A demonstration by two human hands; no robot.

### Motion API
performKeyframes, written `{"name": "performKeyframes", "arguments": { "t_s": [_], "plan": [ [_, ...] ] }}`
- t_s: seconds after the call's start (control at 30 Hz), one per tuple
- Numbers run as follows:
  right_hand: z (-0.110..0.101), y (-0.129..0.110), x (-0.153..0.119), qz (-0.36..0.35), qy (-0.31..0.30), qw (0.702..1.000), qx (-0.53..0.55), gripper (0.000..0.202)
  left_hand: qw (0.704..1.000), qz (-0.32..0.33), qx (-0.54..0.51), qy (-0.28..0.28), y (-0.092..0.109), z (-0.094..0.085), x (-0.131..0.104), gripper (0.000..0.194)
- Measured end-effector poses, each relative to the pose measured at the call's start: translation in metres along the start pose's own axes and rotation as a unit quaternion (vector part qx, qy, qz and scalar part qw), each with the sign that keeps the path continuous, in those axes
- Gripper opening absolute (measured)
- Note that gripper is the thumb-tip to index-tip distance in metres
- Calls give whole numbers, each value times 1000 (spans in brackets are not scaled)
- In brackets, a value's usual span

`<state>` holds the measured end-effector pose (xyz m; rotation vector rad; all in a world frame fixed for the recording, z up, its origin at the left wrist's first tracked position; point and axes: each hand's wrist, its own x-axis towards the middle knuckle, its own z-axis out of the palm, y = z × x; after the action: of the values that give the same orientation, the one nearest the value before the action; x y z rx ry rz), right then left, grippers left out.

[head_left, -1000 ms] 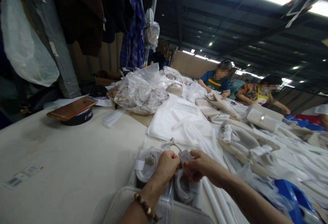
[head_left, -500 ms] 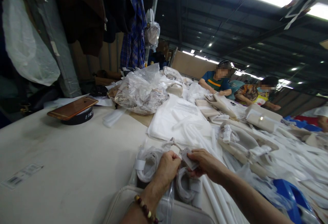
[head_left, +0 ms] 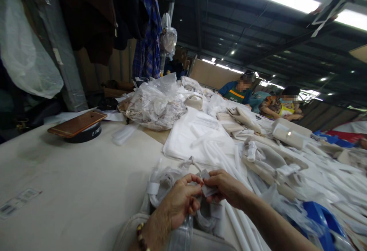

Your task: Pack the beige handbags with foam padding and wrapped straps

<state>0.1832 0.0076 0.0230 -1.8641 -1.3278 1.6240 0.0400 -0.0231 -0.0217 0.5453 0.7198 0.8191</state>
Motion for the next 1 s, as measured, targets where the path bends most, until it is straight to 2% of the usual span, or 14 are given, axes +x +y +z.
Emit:
{"name": "performKeyframes", "arguments": {
  "t_s": [0.2,0.4,0.53,0.6,0.8,1.0],
  "plan": [
    [8,1,-1,-38,47,998,26,12,999,-2,-16,-38,1,-1,-15,48],
    [14,3,-1,-84,59,992,68,23,995,78,47,37,-18,1,-21,55],
    [19,3,1,-111,64,988,86,30,982,153,86,64,-31,0,-18,46],
    [21,2,2,-120,65,987,91,29,977,172,104,65,-32,0,-15,48],
    [22,3,6,-128,79,982,110,30,940,194,280,32,-30,1,-14,52],
    [22,5,9,-127,74,982,119,32,961,173,210,-46,-38,14,-19,71]
  ]
}}
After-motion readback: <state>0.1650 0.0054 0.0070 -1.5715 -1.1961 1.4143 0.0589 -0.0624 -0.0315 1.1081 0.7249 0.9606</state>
